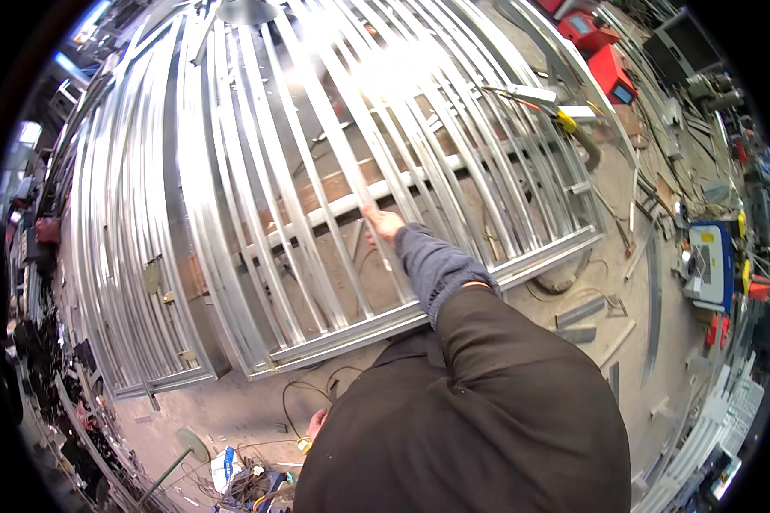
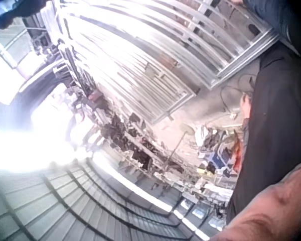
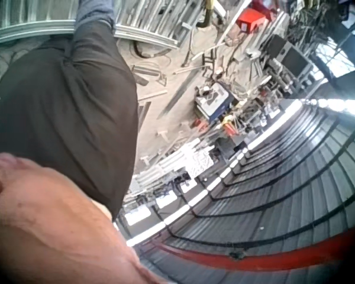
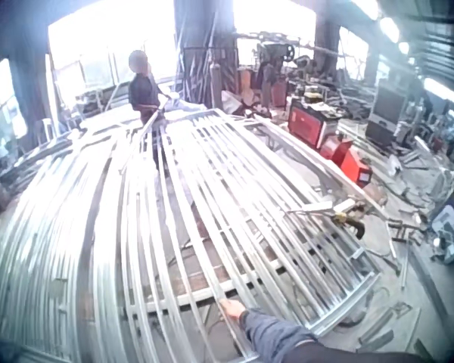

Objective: The person positions a metal bar onto a large metal frame and uses a handheld welding tool to tack weld the bar to the frame at multiple points. The person repeatedly aligns the bar and applies welds along the frame.

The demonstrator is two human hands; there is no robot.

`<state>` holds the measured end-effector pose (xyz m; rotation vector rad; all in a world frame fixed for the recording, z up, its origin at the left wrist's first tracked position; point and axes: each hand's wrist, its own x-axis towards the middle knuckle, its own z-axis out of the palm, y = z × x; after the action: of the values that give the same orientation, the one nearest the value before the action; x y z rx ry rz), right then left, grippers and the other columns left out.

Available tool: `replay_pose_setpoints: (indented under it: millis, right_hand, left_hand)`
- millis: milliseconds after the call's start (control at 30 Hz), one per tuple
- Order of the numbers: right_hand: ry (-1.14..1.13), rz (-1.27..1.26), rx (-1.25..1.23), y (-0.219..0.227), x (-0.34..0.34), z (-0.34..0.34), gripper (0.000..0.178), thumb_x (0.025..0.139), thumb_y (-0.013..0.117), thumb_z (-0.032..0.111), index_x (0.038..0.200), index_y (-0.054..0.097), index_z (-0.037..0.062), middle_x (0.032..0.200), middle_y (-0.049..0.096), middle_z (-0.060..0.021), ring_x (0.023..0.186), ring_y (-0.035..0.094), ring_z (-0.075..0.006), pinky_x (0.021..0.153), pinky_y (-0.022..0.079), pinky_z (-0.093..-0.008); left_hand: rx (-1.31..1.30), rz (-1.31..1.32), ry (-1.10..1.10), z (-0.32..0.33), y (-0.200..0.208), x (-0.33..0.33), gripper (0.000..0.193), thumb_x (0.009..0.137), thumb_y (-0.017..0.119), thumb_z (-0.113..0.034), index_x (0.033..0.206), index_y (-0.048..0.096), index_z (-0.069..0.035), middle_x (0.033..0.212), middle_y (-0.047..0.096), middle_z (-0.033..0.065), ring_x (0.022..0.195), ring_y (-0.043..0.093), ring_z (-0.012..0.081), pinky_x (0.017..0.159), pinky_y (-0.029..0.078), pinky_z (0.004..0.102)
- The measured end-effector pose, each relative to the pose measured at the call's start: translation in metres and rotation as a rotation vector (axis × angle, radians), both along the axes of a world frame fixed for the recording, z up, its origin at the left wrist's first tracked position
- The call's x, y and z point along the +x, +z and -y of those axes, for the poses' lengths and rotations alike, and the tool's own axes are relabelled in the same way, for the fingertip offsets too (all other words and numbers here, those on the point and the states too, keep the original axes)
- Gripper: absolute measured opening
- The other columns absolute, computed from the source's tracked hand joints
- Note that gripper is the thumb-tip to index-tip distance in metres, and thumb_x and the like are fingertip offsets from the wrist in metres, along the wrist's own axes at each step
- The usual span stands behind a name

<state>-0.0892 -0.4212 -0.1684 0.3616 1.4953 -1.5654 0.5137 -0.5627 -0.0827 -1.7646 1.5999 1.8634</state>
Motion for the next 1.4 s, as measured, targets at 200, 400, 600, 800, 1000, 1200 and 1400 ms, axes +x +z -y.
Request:
replay_pose_setpoints:
  millis: [200, 400, 600, 800, 1000, 1200, 1400]
  right_hand:
    - [0.096, -0.062, 0.126, 0.001, -0.008, -0.004, 0.088, 0.100, 0.055, 0.078, 0.146, 0.055, 0.0031, 0.092, 0.072, -0.0159, 0.067, 0.071, -0.0232, 0.060, 0.061, -0.0417]
    - [0.222, -0.456, 0.499, 0.001, 0.039, -0.003, 0.090, 0.106, 0.044, 0.070, 0.151, 0.047, -0.0082, 0.146, 0.057, -0.0404, 0.140, 0.055, -0.0517, 0.118, 0.043, -0.0510]
    - [0.494, -0.642, 0.693, 0.079, 0.124, -0.047, 0.089, 0.102, 0.058, 0.061, 0.157, 0.038, -0.0061, 0.134, 0.064, -0.0363, 0.125, 0.064, -0.0506, 0.108, 0.050, -0.0564]
    - [0.685, -1.101, 0.834, 0.098, 0.186, -0.094, 0.087, 0.099, 0.066, 0.051, 0.160, 0.039, -0.0048, 0.124, 0.065, -0.0230, 0.115, 0.064, -0.0395, 0.098, 0.050, -0.0501]
    - [0.641, -1.179, 0.769, 0.108, 0.185, -0.090, 0.080, 0.101, 0.063, 0.047, 0.160, 0.040, -0.0022, 0.142, 0.056, -0.0227, 0.125, 0.058, -0.0403, 0.104, 0.047, -0.0502]
    - [0.578, -1.165, 0.621, 0.100, 0.183, -0.100, 0.075, 0.101, 0.068, 0.043, 0.158, 0.043, 0.0014, 0.149, 0.052, -0.0242, 0.138, 0.052, -0.0434, 0.117, 0.043, -0.0482]
    - [0.483, -1.122, 0.542, 0.094, 0.182, -0.109, 0.067, 0.099, 0.070, 0.037, 0.153, 0.049, 0.0029, 0.145, 0.055, -0.0235, 0.137, 0.053, -0.0431, 0.116, 0.045, -0.0471]
  left_hand:
    - [-0.024, 0.020, 0.000, 0.006, 0.008, 0.006, 0.042, 0.103, 0.073, -0.018, 0.136, 0.064, 0.008, 0.106, 0.076, 0.0121, 0.088, 0.070, 0.0139, 0.078, 0.057, 0.0285]
    - [0.109, 0.052, -0.097, 0.016, -0.029, 0.046, 0.046, 0.098, 0.079, -0.017, 0.134, 0.067, 0.009, 0.114, 0.078, 0.0146, 0.096, 0.072, 0.0168, 0.085, 0.058, 0.0291]
    - [-0.178, 0.158, -0.402, 0.043, -0.022, 0.033, 0.047, 0.096, 0.078, -0.034, 0.127, 0.076, 0.001, 0.112, 0.081, 0.0126, 0.102, 0.074, 0.0182, 0.093, 0.057, 0.0339]
    - [-0.275, 0.057, -0.400, 0.059, -0.053, 0.007, 0.047, 0.098, 0.077, -0.031, 0.131, 0.073, 0.003, 0.117, 0.080, 0.0175, 0.106, 0.075, 0.0218, 0.094, 0.058, 0.0342]
    - [-0.215, -0.056, -0.417, 0.068, -0.054, -0.031, 0.048, 0.099, 0.076, -0.026, 0.134, 0.069, 0.006, 0.117, 0.079, 0.0182, 0.104, 0.074, 0.0200, 0.091, 0.058, 0.0323]
    - [-0.267, -0.190, -0.528, 0.077, -0.019, -0.066, 0.050, 0.098, 0.076, -0.025, 0.135, 0.068, 0.007, 0.114, 0.079, 0.0179, 0.102, 0.075, 0.0201, 0.089, 0.059, 0.0324]
    - [-0.167, -0.208, -0.544, 0.069, 0.036, -0.122, 0.045, 0.101, 0.073, -0.021, 0.136, 0.067, 0.007, 0.110, 0.079, 0.0129, 0.097, 0.075, 0.0155, 0.083, 0.058, 0.0304]
